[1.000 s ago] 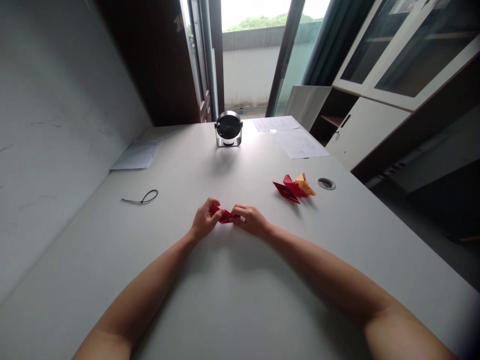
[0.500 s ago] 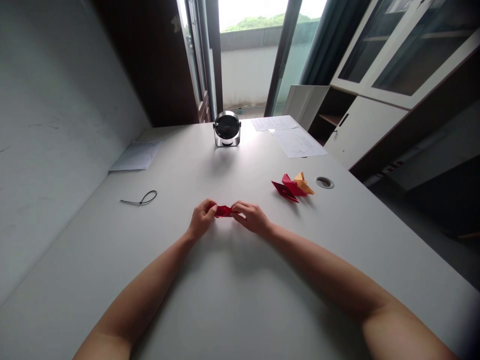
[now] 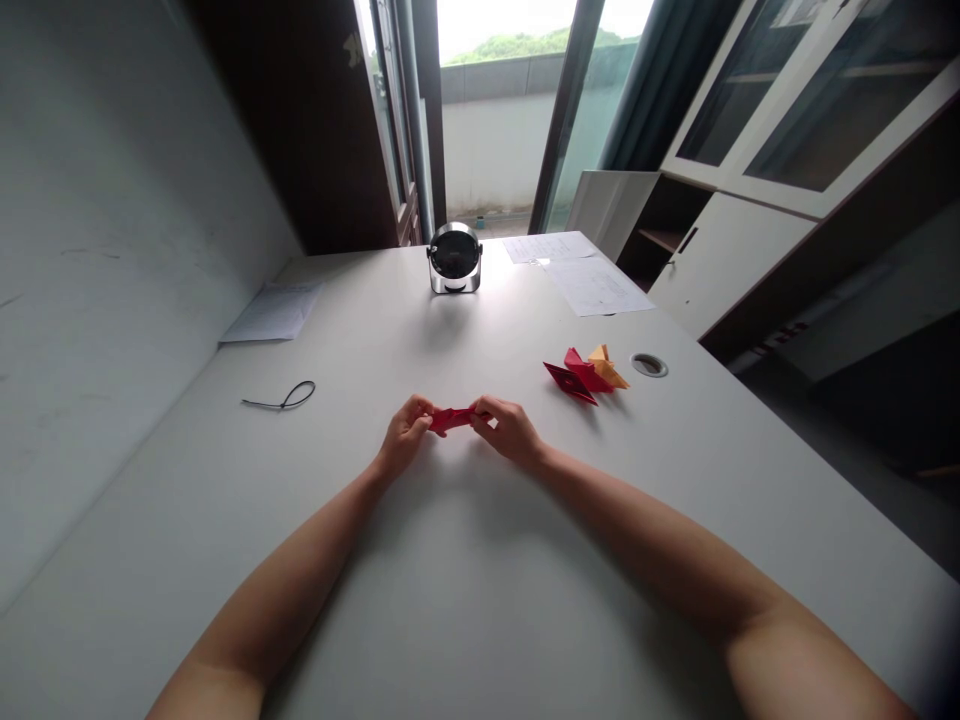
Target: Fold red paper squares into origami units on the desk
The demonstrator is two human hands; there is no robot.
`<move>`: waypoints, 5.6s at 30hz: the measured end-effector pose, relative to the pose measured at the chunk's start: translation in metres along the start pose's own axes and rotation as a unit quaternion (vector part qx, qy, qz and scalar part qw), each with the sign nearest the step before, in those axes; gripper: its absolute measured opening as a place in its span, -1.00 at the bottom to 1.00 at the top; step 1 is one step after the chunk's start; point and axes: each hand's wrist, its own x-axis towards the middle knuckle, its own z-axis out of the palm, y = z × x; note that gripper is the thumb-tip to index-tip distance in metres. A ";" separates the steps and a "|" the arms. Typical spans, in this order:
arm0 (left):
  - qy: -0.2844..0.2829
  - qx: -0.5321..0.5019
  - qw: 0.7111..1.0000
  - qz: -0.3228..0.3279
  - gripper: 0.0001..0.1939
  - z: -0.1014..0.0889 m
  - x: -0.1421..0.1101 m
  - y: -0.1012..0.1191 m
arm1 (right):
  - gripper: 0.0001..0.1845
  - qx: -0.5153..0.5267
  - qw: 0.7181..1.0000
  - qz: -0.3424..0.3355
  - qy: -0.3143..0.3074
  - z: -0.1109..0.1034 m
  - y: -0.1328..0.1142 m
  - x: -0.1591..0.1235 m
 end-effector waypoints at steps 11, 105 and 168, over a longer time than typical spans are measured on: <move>-0.027 0.194 0.981 0.004 -0.66 0.002 -0.004 0.001 | -0.93 0.030 0.999 0.026 0.018 0.002 0.004 0.000; -0.005 0.617 0.774 0.143 -0.85 -0.005 -0.082 0.012 | -0.84 -0.313 0.949 -0.030 -0.035 -0.040 -0.030 -0.094; -0.175 0.646 0.742 0.038 -0.20 -0.010 -0.068 -0.003 | -0.19 -0.290 0.927 -0.021 -0.238 -0.031 -0.015 -0.091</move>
